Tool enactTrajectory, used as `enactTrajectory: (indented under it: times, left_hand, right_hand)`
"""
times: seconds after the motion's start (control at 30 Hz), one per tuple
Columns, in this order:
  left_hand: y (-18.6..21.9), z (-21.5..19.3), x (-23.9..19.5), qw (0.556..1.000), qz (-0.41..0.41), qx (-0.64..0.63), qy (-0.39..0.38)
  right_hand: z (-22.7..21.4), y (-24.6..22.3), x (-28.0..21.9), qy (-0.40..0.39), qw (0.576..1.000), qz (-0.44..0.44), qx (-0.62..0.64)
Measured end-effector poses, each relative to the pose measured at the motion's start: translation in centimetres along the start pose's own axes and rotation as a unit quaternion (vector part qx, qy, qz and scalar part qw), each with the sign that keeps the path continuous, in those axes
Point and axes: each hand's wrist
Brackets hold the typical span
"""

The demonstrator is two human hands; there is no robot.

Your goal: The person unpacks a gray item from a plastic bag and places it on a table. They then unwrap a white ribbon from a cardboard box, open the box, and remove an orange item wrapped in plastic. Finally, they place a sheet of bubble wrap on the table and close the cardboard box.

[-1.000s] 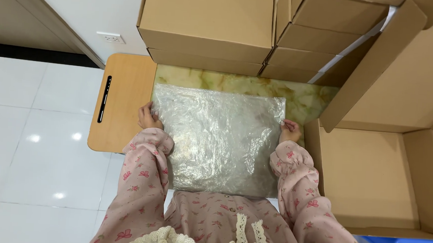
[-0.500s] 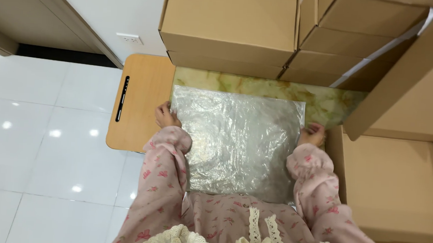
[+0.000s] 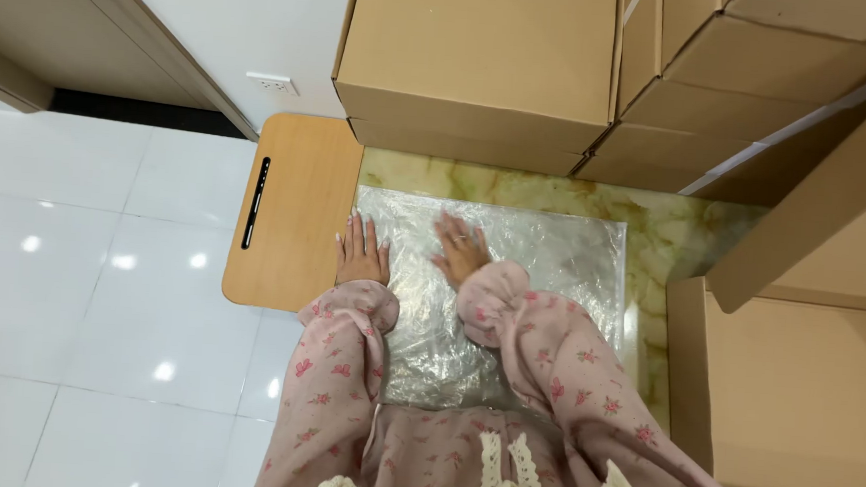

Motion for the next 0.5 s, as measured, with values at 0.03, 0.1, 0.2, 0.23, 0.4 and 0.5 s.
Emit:
enactTrajectory:
  times: [0.03, 0.1, 0.2, 0.23, 0.4, 0.5]
  left_hand:
    - [0.0, -0.4, 0.0, 0.999, -0.012, 0.012, -0.037]
    - [0.2, -1.2, 0.2, 0.997, -0.021, 0.020, -0.071]
    - [-0.2, -1.6, 0.1, 0.997, -0.020, 0.002, -0.074]
    - [-0.6, -1.1, 0.1, 0.997, -0.019, 0.012, -0.071]
    - [0.2, -0.8, 0.9, 0.997, -0.046, 0.010, -0.058]
    - [4.0, 0.8, 2.5, 0.988, -0.125, 0.075, -0.056]
  right_hand:
    - [-0.4, 1.7, -0.4, 0.019, 1.000, -0.003, 0.016]
    - [0.8, 8.2, -2.3, 0.040, 0.999, -0.004, 0.028]
    - [0.9, 17.3, -7.4, 0.112, 0.979, 0.144, -0.088]
    - [-2.4, 17.1, -9.4, 0.124, 0.965, 0.205, -0.109]
    - [-3.2, 20.2, -12.0, 0.127, 0.952, 0.260, -0.096]
    - [-2.6, 20.6, -12.1, 0.138, 0.949, 0.258, -0.116]
Point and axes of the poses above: each hand's wrist, its own x-axis towards the middle knuckle, its own z-axis out of the palm, y = z × x, and after that the axes turned 2 degrees about y, right-handed
